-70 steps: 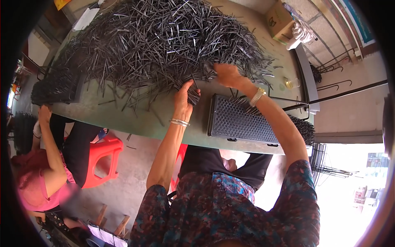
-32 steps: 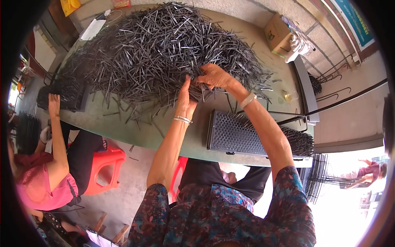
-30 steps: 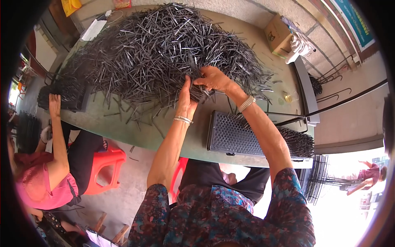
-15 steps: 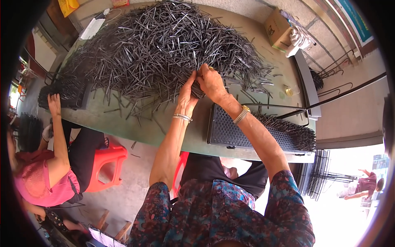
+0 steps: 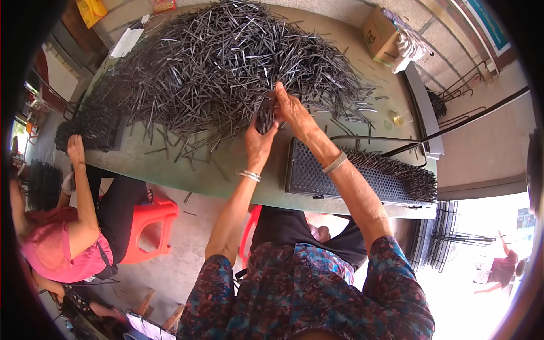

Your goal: The recorder is picking up metal hooks from a large pile and inserting them into a perforated template board.

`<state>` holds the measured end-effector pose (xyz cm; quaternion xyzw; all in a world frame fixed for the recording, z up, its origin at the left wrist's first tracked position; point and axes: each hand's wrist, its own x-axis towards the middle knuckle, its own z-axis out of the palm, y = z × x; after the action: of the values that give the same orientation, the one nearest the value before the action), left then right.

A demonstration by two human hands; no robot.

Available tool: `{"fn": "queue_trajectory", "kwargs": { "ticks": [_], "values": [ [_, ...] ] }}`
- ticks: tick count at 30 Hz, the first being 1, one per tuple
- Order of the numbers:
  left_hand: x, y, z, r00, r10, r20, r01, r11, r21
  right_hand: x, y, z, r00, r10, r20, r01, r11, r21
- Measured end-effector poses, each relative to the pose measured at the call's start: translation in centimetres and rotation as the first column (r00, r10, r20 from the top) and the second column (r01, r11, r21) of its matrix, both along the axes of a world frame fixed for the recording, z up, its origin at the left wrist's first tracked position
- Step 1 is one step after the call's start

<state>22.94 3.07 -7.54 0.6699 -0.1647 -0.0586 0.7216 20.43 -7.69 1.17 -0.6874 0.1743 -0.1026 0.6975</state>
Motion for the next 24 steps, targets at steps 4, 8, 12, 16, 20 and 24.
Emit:
{"fn": "queue_trajectory", "kwargs": {
  "ticks": [4, 8, 12, 16, 20, 24],
  "values": [
    [-0.8, 0.3, -1.7, 0.996, -0.049, -0.073, 0.046, 0.998, -0.049, -1.1, 1.4, 0.3, 0.997, 0.039, -0.059, -0.036, 0.998, 0.058],
    [-1.1, 0.6, -0.6, 0.985, -0.131, -0.110, 0.124, 0.990, -0.070, -1.3, 2.0, 0.2, 0.997, -0.017, 0.076, 0.017, 1.000, -0.005],
    [-1.2, 0.5, -1.2, 0.992, -0.111, -0.066, 0.099, 0.980, -0.170, -1.0, 2.9, -3.0, 0.989, -0.015, 0.146, 0.053, 0.964, -0.261],
    [-1.3, 1.5, -2.1, 0.985, -0.114, -0.128, 0.090, 0.979, -0.183, -1.3, 3.9, -1.9, 0.998, -0.059, -0.001, 0.053, 0.907, -0.418],
    [-2.1, 1.5, -2.4, 0.987, -0.117, -0.110, 0.090, 0.970, -0.225, -1.6, 4.9, -0.2, 0.995, -0.062, -0.078, 0.011, 0.845, -0.534],
    [-2.2, 1.3, -3.3, 0.992, -0.117, -0.044, 0.106, 0.974, -0.200, -2.2, 4.3, -2.4, 0.988, -0.152, 0.004, 0.137, 0.880, -0.455]
  ]
}}
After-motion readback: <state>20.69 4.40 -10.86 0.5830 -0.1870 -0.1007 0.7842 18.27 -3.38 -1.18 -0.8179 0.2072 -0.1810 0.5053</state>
